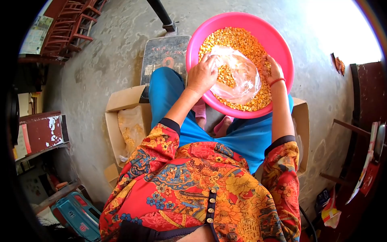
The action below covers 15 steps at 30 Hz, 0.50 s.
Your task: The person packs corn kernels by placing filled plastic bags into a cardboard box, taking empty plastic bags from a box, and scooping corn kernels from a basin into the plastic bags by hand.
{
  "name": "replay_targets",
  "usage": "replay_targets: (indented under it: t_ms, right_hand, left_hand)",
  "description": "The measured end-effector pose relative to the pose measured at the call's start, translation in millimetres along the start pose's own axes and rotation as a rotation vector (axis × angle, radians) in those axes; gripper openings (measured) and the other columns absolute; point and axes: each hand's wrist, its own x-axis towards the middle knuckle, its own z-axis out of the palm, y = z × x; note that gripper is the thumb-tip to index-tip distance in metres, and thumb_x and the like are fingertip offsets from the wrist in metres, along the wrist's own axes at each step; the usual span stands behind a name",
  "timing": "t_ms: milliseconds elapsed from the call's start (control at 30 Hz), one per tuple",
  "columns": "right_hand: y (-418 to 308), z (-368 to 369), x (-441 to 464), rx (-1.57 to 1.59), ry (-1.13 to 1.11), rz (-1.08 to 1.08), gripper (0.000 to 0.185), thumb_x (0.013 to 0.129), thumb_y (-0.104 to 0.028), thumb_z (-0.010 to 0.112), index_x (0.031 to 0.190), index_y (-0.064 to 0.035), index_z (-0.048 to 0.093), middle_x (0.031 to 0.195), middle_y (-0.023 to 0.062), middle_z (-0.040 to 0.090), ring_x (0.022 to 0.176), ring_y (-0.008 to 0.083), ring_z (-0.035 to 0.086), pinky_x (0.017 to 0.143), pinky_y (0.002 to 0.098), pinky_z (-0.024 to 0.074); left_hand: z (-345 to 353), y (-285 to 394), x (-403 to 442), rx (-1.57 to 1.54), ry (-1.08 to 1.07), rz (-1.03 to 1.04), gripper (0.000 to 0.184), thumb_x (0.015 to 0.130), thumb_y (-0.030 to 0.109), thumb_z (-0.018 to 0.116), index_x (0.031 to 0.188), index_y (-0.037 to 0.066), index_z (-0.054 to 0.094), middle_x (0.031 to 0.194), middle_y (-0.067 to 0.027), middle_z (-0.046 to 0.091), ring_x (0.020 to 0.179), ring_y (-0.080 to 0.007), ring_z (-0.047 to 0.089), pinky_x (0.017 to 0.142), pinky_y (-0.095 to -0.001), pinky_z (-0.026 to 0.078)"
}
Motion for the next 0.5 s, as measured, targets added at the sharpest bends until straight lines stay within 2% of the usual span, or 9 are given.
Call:
replay_targets:
  t_ms: [100, 167, 333, 367, 433, 500]
  right_hand:
    - [-12, 12, -9, 0.148, 0.007, 0.013, 0.016, 0.090, -0.024, 0.048, 0.086, -0.0091, 0.052, 0.069, 0.0008, 0.050, 0.047, 0.0069, 0.039, 0.037, 0.0173, 0.0305]
    - [-19, 17, -10, 0.343, -0.292, -0.055, 0.014, 0.090, -0.022, 0.048, 0.086, -0.0091, 0.052, 0.068, 0.0010, 0.050, 0.048, 0.0071, 0.040, 0.037, 0.0178, 0.0308]
    - [-34, 80, -53, 0.254, -0.491, -0.152, 0.017, 0.089, -0.022, 0.048, 0.083, -0.0071, 0.052, 0.070, 0.0046, 0.051, 0.050, 0.0073, 0.043, 0.040, 0.0176, 0.0346]
    - [-30, 89, -57, 0.150, -0.405, -0.163, 0.018, 0.087, -0.022, 0.049, 0.080, -0.0066, 0.055, 0.071, 0.0050, 0.052, 0.052, 0.0086, 0.046, 0.044, 0.0194, 0.0383]
    - [-16, 105, -74, -0.281, -0.336, -0.379, 0.019, 0.085, -0.022, 0.051, 0.080, -0.0055, 0.060, 0.071, 0.0031, 0.056, 0.056, 0.0102, 0.051, 0.050, 0.0218, 0.0420]
    - [2, 105, -73, -0.664, -0.399, -0.317, 0.015, 0.081, -0.019, 0.055, 0.082, -0.0061, 0.064, 0.072, 0.0037, 0.060, 0.063, 0.0128, 0.057, 0.056, 0.0247, 0.0451]
  left_hand:
    - [1, -1, 0, -0.001, 0.001, 0.006, 0.039, 0.072, 0.010, 0.055, 0.111, 0.007, 0.053, 0.118, -0.0159, 0.051, 0.077, -0.0324, 0.062, 0.067, -0.0405, 0.052]
    - [2, -2, 0, -0.003, 0.010, 0.005, 0.039, 0.072, 0.010, 0.055, 0.110, 0.007, 0.053, 0.118, -0.0162, 0.051, 0.076, -0.0325, 0.062, 0.067, -0.0406, 0.052]
    - [-1, 1, 0, 0.000, 0.010, 0.004, 0.037, 0.072, 0.010, 0.054, 0.109, 0.006, 0.053, 0.117, -0.0171, 0.052, 0.076, -0.0330, 0.062, 0.067, -0.0408, 0.051]
    - [0, 1, 0, 0.007, 0.021, 0.012, 0.037, 0.072, 0.009, 0.054, 0.109, 0.006, 0.053, 0.117, -0.0174, 0.051, 0.076, -0.0331, 0.062, 0.067, -0.0408, 0.051]
    - [0, 0, 0, 0.012, 0.031, 0.022, 0.037, 0.072, 0.009, 0.054, 0.109, 0.006, 0.053, 0.117, -0.0176, 0.051, 0.076, -0.0333, 0.062, 0.067, -0.0407, 0.051]
    - [0, 0, 0, 0.000, 0.030, 0.022, 0.038, 0.072, 0.009, 0.054, 0.110, 0.005, 0.053, 0.117, -0.0171, 0.051, 0.077, -0.0334, 0.062, 0.067, -0.0407, 0.051]
